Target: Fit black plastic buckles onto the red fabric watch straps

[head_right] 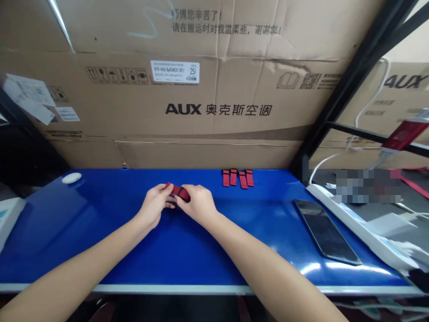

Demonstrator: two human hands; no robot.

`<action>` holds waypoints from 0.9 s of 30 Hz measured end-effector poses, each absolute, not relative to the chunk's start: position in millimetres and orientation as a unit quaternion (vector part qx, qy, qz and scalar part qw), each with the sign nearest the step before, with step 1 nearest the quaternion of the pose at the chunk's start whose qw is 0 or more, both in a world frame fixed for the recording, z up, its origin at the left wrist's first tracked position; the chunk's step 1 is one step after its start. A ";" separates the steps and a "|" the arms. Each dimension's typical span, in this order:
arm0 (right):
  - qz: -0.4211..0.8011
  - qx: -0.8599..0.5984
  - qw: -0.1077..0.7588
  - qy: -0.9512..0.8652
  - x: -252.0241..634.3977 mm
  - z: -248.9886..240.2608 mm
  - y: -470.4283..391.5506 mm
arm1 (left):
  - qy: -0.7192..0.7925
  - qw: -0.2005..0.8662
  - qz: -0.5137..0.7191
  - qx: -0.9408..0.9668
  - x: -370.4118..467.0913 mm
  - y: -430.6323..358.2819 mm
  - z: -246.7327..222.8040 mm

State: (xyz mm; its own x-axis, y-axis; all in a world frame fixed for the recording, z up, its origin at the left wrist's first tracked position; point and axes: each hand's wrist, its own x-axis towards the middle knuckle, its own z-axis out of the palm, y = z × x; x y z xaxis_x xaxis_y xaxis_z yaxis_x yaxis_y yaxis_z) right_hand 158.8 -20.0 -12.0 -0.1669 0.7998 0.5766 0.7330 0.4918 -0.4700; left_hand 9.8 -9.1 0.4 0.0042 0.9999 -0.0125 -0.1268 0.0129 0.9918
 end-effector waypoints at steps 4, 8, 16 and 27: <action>0.089 -0.495 0.376 -0.778 171.9 -6.5 -18.4 | 0.514 0.435 0.525 0.520 -1.3 6.7 -8.0; 0.108 -0.447 0.325 -0.826 190.1 -10.5 -4.0 | 0.571 0.236 0.359 0.700 -19.9 17.1 -7.0; 0.099 -0.608 0.258 -0.744 215.4 -33.0 16.6 | 0.364 0.138 0.235 0.891 -49.5 18.8 10.8; 0.114 -0.551 0.175 -0.808 204.7 -25.3 0.6 | 0.349 0.056 0.206 0.912 -19.3 18.6 -20.8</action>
State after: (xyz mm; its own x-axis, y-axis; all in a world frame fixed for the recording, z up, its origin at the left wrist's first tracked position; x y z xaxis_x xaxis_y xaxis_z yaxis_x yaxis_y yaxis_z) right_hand 204.7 0.6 -25.3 -0.3316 0.9302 0.1575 0.8499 0.3670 -0.3782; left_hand -19.3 18.6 -20.8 0.6714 0.6604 0.3363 0.6143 -0.7498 0.2460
